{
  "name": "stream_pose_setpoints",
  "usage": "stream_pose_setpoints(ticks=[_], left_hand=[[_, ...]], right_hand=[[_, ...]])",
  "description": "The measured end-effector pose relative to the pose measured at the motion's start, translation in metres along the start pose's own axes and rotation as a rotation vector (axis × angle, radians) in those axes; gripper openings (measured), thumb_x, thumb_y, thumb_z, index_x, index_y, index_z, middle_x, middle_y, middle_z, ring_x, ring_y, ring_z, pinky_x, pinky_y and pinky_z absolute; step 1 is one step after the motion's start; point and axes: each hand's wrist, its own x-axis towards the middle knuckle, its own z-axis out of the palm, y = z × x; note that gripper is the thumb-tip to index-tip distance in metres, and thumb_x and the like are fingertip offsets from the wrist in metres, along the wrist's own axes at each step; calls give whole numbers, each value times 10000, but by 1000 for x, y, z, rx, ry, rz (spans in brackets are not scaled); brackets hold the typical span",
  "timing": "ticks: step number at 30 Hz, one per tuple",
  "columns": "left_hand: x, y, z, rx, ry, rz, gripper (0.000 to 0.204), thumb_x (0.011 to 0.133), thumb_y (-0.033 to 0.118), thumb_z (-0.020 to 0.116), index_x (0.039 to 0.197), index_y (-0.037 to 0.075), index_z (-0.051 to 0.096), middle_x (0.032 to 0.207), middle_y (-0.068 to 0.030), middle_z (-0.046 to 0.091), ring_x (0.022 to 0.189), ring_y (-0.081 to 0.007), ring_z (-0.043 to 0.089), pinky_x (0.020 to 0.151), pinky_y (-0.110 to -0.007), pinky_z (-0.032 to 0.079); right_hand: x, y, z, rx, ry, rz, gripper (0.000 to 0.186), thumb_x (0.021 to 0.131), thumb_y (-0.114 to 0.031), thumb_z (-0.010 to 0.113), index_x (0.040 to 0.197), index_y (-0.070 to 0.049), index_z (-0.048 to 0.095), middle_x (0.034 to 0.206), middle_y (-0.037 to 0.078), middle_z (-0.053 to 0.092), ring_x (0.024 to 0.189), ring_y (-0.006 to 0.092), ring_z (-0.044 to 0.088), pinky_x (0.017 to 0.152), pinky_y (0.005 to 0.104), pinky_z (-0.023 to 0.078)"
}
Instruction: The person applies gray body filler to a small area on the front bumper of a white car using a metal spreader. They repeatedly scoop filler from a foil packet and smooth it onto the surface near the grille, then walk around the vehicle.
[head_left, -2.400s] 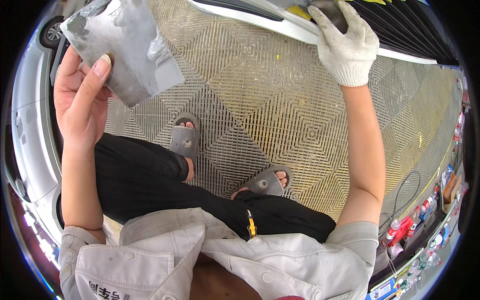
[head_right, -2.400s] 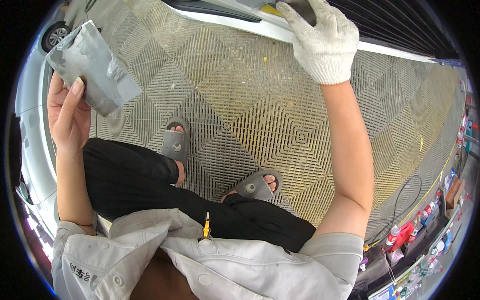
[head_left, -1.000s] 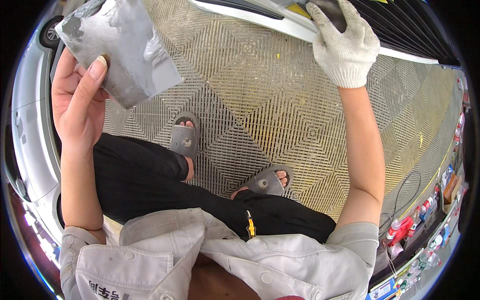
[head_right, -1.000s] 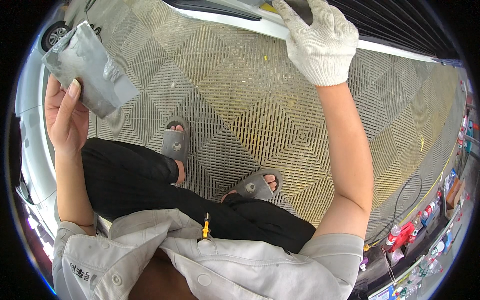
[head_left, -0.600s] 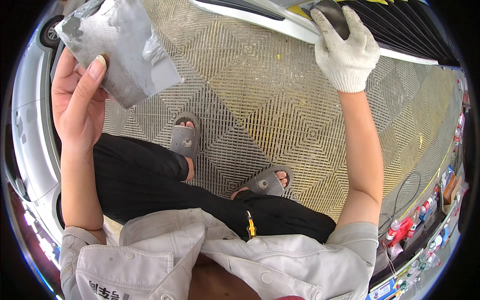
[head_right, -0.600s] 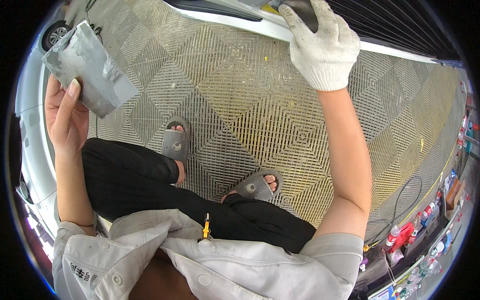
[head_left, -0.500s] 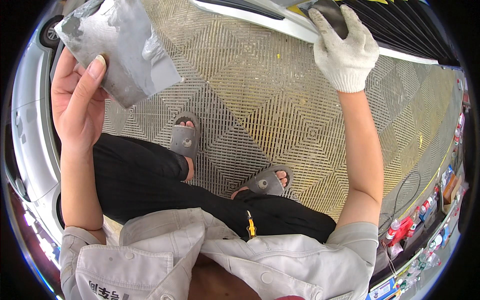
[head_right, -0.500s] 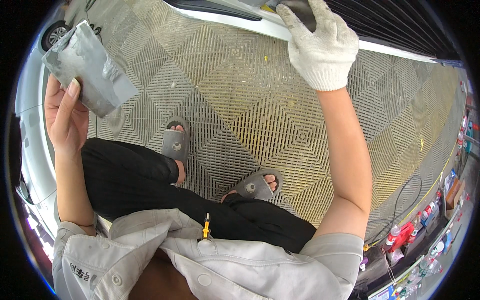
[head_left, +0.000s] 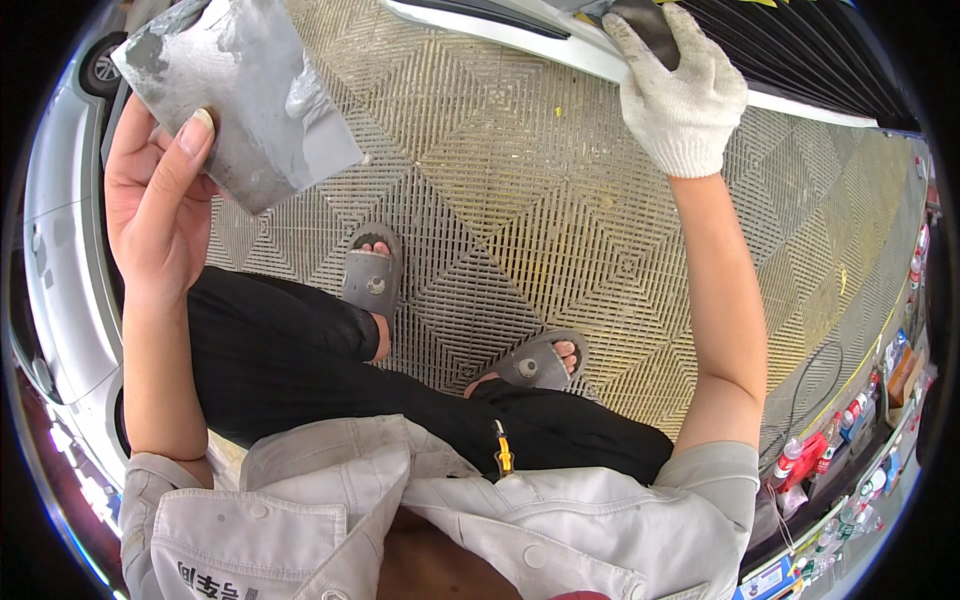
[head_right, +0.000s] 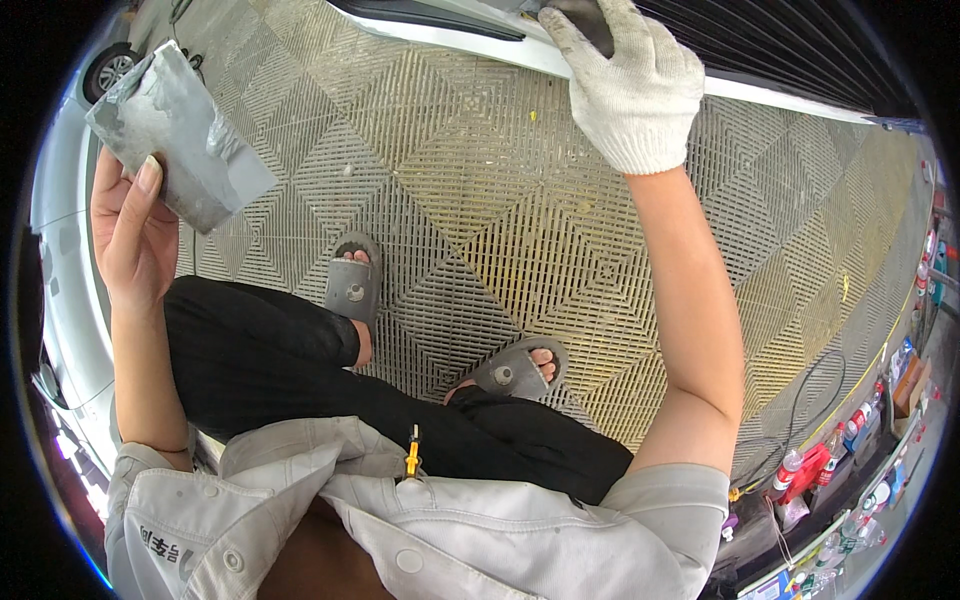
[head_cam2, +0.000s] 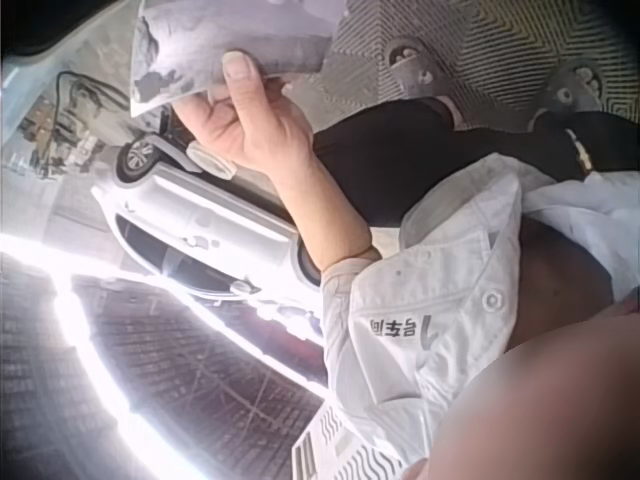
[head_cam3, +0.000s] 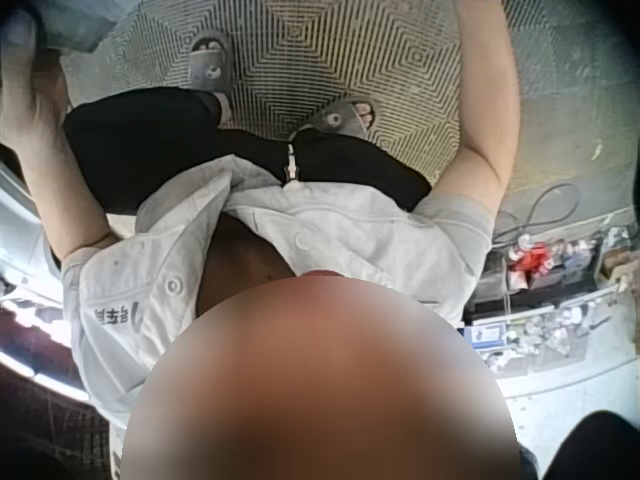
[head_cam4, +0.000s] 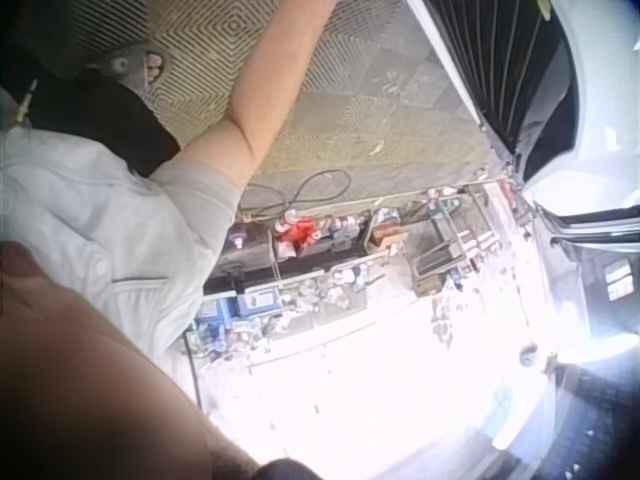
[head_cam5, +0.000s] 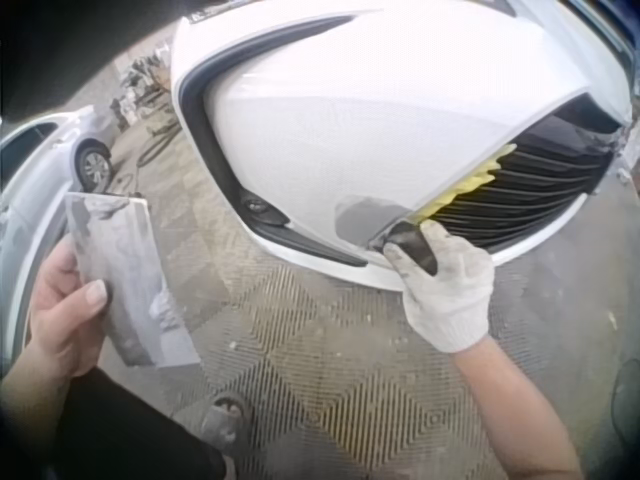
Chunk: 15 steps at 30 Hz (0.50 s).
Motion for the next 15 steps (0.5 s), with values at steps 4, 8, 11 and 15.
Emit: stream_pose_setpoints(ticks=[4, 8, 11, 15], left_hand=[[0, 1, -1, 5, -10, -13, 516, 1050, 85, 569, 1535, -21, 426, 1289, -127, 695, 1134, -171, 690, 948, -309, 560], [1, 1, -2, -5, -10, -13, 515, 1050, 83, 568, 1533, -24, 425, 1296, -127, 691, 1141, -172, 687, 960, -314, 556], [1, 0, -3, -21, -34, 8, 514, 1051, 78, 563, 1533, -29, 421, 1315, -129, 682, 1164, -176, 678, 985, -322, 545], [0, 1, -3, -7, -19, 4, 514, 1053, 72, 556, 1536, -29, 415, 1340, -133, 669, 1191, -184, 667, 1012, -331, 532]], right_hand=[[1, -1, 1, 41, 14, 25, 268, 754, -87, 824, 1012, -136, 775, 1159, 170, 622, 738, 295, 651, 577, 423, 501], [1, -2, 1, 52, -32, 38, 273, 750, -83, 821, 1013, -139, 776, 1160, 169, 621, 733, 294, 651, 570, 422, 500], [-2, -1, 2, 40, -59, 49, 289, 747, -81, 815, 1026, -149, 780, 1168, 165, 620, 746, 296, 651, 579, 422, 502], [-11, -1, 5, 9, -34, 59, 341, 749, -87, 798, 1076, -181, 782, 1185, 155, 618, 781, 298, 645, 605, 427, 506]])
